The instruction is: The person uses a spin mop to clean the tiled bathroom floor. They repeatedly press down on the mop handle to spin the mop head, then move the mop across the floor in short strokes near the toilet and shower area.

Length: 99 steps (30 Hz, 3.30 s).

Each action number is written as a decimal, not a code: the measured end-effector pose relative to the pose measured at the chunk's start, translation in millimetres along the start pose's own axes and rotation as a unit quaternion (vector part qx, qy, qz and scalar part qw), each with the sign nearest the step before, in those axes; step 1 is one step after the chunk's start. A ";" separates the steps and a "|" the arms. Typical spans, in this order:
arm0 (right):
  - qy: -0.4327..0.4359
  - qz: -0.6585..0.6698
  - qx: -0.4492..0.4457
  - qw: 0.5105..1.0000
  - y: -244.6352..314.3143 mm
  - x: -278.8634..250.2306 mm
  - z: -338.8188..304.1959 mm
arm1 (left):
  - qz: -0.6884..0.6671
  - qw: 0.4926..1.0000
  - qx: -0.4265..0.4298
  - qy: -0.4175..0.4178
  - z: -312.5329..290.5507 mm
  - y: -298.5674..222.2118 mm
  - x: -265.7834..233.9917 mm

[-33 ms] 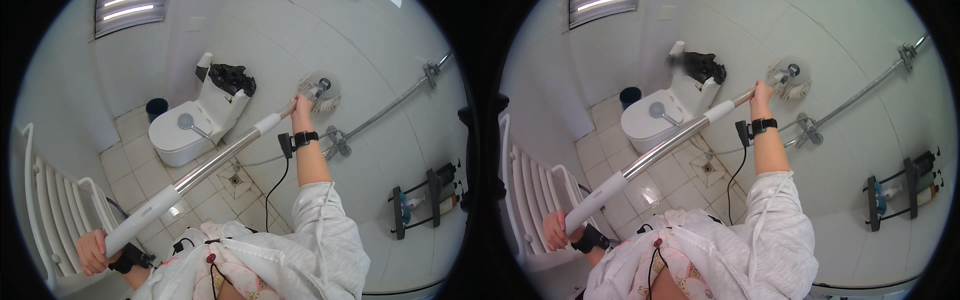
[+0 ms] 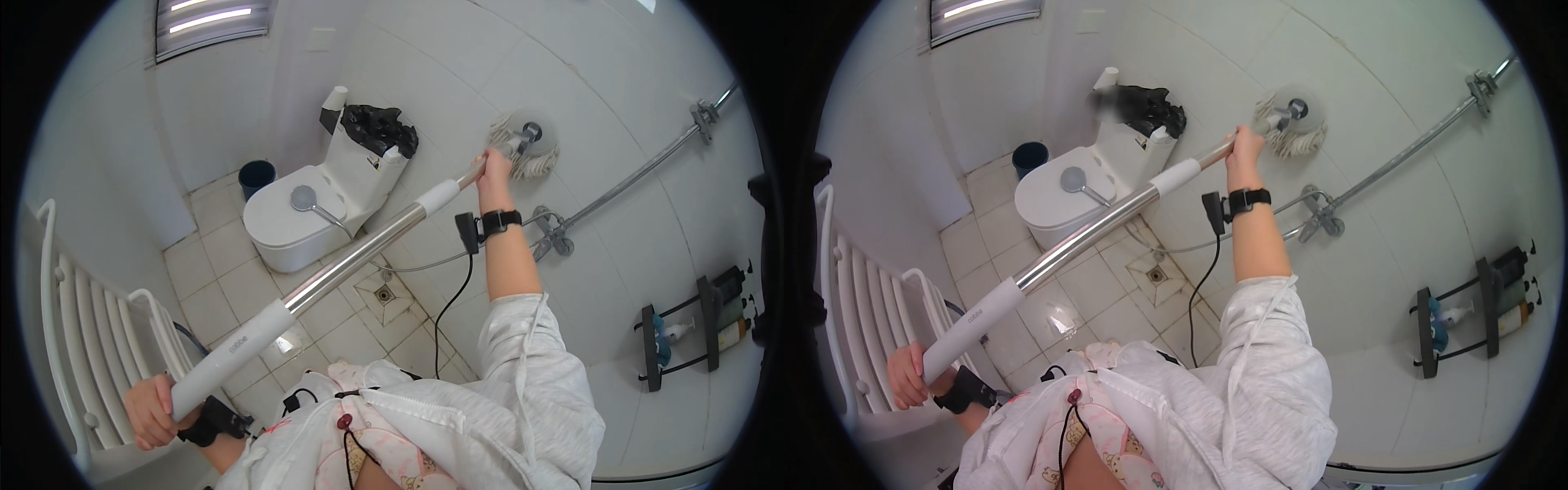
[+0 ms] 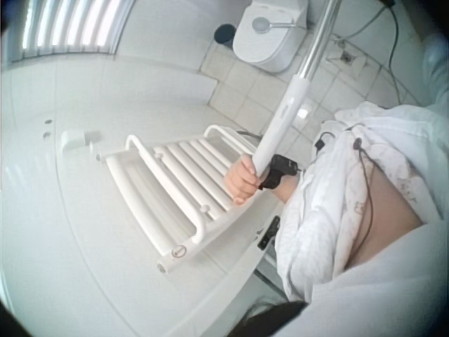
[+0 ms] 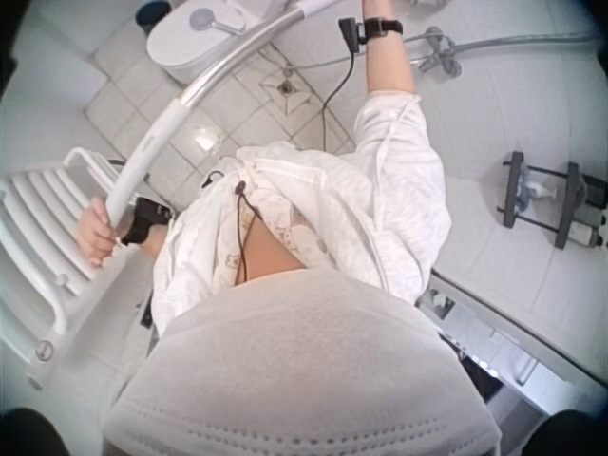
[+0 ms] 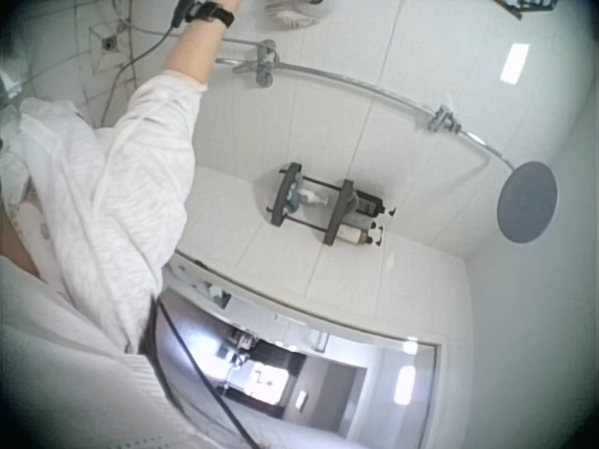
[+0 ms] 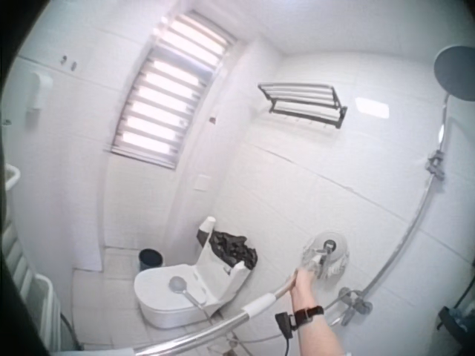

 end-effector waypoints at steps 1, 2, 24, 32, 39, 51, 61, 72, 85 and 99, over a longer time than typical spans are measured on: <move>0.014 0.005 -0.018 1.000 10.5 8.2 7.4 | -0.012 1.000 -0.001 -0.012 -3.0 1.0 3.0; 0.017 0.002 -0.024 1.000 20.0 14.5 14.9 | -0.003 1.000 0.000 0.012 -4.1 1.9 4.3; 0.029 0.014 -0.021 0.999 -32.1 16.6 6.4 | 0.043 0.981 -0.022 -0.188 -64.1 23.2 43.7; 0.029 0.127 0.143 0.981 -94.4 -25.3 -26.9 | 0.088 0.972 -0.049 -0.212 -87.8 26.5 93.5; 0.075 0.351 0.317 0.878 -87.8 -41.4 -103.6 | 0.031 0.967 -0.085 -0.240 -110.9 34.5 100.0; 0.052 0.164 0.282 0.944 -103.5 -65.8 -179.2 | 0.110 0.955 -0.206 -0.181 -122.8 44.2 120.5; 0.042 0.102 0.264 0.958 -119.3 -94.0 -182.2 | 0.301 0.804 -0.508 -0.073 -106.8 48.5 149.6; 0.058 0.086 0.235 0.966 -127.1 -102.8 -183.9 | 0.306 0.536 -0.786 -0.045 -106.0 98.2 154.7; 0.061 0.051 0.243 0.967 -135.0 -119.6 -189.5 | 0.269 0.539 -0.791 0.107 -128.2 110.7 137.0; 0.071 0.024 0.229 0.971 -152.1 -119.2 -193.1 | 0.214 0.460 -0.854 0.111 -129.5 159.6 89.4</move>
Point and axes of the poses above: each hand's wrist, its own z-axis towards the middle knuckle, its own x-axis out of the palm, y = z × x, the point moved 4 cm from there along z, towards the middle knuckle, and after that the axes turned 9 degrees about -x, right-handed, at the moved point
